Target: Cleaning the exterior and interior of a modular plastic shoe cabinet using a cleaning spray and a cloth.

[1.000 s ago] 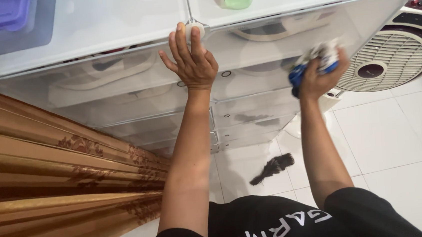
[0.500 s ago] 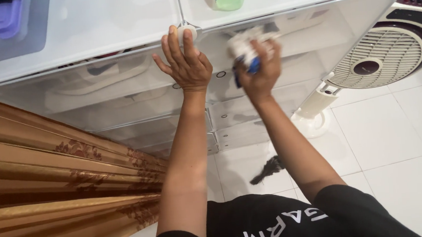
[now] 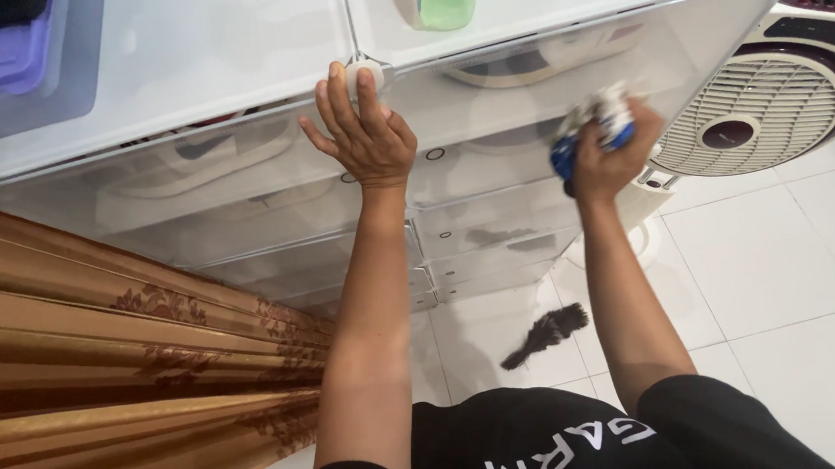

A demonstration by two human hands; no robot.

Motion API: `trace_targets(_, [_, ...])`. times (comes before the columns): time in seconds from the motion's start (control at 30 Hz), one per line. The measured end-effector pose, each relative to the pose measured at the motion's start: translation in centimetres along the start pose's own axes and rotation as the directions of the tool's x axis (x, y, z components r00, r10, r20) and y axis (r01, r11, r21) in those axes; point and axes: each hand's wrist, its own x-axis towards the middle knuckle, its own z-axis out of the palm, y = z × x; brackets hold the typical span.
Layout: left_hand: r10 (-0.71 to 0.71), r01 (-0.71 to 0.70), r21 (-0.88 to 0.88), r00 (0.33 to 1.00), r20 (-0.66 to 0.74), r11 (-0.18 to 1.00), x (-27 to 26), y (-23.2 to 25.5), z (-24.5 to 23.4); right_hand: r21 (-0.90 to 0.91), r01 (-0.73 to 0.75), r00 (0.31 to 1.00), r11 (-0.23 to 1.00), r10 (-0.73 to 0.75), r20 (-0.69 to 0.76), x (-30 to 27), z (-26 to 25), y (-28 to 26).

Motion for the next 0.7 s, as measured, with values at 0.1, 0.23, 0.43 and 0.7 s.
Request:
trace_targets(0.1, [-0.009,0.009,-0.005,1.000,-0.005,1.000,-0.1,0.0,0.2,0.008,-0.017,0.996,1.000,0.018,-0.091,2.8,0.7,-0.7])
trace_targets(0.23, [-0.014,0.014,0.002,1.000,-0.021,1.000,0.0,0.1,0.2,0.130,-0.053,0.989,0.990,0.070,-0.131,3.3,3.8,-5.0])
trace_targets(0.43, [-0.012,0.012,0.004,1.000,-0.003,1.000,-0.2,0.0,0.2,0.096,0.181,0.976,0.979,-0.191,0.109,-1.0,8.2,-14.6])
trace_targets(0.7, [-0.005,0.005,-0.025,1.000,0.002,1.000,-0.1,0.0,-0.1,0.047,0.238,0.954,0.970,-0.243,0.177,2.5,6.1,-10.6])
